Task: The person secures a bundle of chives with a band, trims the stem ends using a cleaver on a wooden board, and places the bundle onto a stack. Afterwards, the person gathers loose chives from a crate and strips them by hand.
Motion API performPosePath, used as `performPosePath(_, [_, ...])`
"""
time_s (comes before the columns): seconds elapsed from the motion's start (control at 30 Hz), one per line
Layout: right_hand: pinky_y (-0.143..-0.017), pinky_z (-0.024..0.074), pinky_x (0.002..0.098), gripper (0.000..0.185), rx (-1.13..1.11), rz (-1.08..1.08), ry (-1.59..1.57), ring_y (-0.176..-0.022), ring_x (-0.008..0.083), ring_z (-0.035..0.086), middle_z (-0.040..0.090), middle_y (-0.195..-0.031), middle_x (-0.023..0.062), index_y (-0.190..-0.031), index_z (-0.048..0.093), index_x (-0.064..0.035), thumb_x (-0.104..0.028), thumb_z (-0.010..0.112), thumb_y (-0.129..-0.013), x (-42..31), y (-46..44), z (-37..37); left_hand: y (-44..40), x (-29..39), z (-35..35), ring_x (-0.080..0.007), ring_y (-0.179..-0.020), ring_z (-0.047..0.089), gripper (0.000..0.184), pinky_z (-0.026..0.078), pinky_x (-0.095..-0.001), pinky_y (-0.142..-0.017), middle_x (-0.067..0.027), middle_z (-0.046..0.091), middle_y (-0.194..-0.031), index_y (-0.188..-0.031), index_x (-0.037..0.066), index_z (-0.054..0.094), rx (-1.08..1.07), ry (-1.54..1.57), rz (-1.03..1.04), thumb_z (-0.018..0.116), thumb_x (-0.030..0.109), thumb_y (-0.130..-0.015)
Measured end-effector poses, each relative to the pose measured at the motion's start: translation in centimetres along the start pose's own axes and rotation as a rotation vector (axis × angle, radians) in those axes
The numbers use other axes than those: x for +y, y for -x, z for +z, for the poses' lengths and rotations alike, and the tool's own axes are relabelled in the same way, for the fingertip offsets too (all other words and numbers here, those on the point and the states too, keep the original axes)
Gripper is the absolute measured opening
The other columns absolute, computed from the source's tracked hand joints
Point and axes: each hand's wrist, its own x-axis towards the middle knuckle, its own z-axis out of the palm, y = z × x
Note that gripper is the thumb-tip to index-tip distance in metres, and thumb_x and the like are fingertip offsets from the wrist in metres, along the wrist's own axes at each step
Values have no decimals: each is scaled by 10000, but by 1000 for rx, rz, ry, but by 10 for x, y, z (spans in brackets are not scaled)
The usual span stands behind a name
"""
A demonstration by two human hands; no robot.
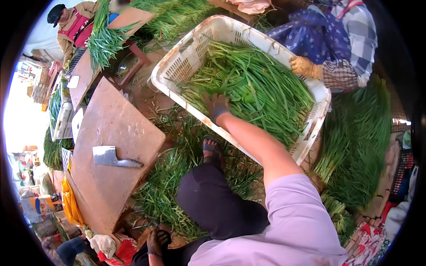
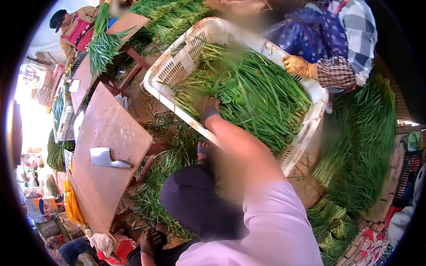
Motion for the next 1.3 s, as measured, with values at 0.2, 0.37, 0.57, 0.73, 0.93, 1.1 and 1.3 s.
performPosePath(0.2, [-951, 518, 461, 857, 13, 14, -314, -1124, 419, 642, 600, -1299, 269, -1571, 240, -144, -222, 665, -831, 29, -22, -16, -16, -14, -10, -130, -542, 423, 115, 337, -274, -461, -23, 455, -718, -1011, 102, 559, -303, 145, 138, 578, 215, -999])
performPosePath(0.37, [-1082, 443, 417, 953, 0, -69, -582, -1269, 393, 562, 507, -1431, 279, -1580, 197, -132, -244, 715, -788, 78, 2, -61, -23, -16, -16, -187, -609, 552, 241, 434, -319, -492, -88, 566, -801, -1167, 50, 559, -283, 324, -34, 603, 215, -997])
performPosePath(0.57, [-1075, 422, 484, 960, 15, -63, -335, -1258, 406, 561, 527, -1399, 290, -1589, 169, -122, -257, 713, -809, 81, 25, -57, -35, -23, -15, -274, -767, 679, 452, 565, -388, -612, -164, 662, -987, -1354, -9, 503, -139, 110, 59, 592, 260, -1003])
performPosePath(0.73, [-928, 423, 540, 819, 213, -107, 234, -1203, 401, 549, 565, -1307, 254, -1586, 191, -126, -265, 592, -886, 29, 28, -7, -34, -25, -15, -260, -786, 682, 471, 579, -375, -667, -161, 670, -1020, -1362, -3, 501, -144, 24, 123, 603, 270, -993])
performPosePath(0.93, [-946, 392, 519, 713, 146, -238, 315, -1192, 358, 545, 573, -1297, 221, -1555, 310, -116, -279, 562, -908, 10, 33, -44, -27, -27, -14, -247, -776, 683, 438, 564, -355, -658, -147, 675, -1012, -1346, 9, 522, -120, -31, 151, 592, 268, -1000])
performPosePath(1.1, [-1111, 303, 513, 699, 148, -264, 230, -1426, 376, 355, 438, -1497, 232, -1569, 270, -88, -287, 474, -931, 0, -1, -45, -39, -34, -23, -227, -751, 689, 365, 561, -331, -642, -129, 684, -932, -1270, 6, 572, -153, -58, 164, 587, 260, -1009])
performPosePath(1.3, [-974, 433, 549, 511, -44, -200, -2, -1160, 397, 627, 634, -1284, 227, -1451, 455, -98, -278, 449, -973, -19, -62, -11, -31, -30, -18, -225, -749, 663, 339, 552, -339, -605, -133, 672, -966, -1291, 61, 560, -109, -62, 170, 606, 231, -1002])
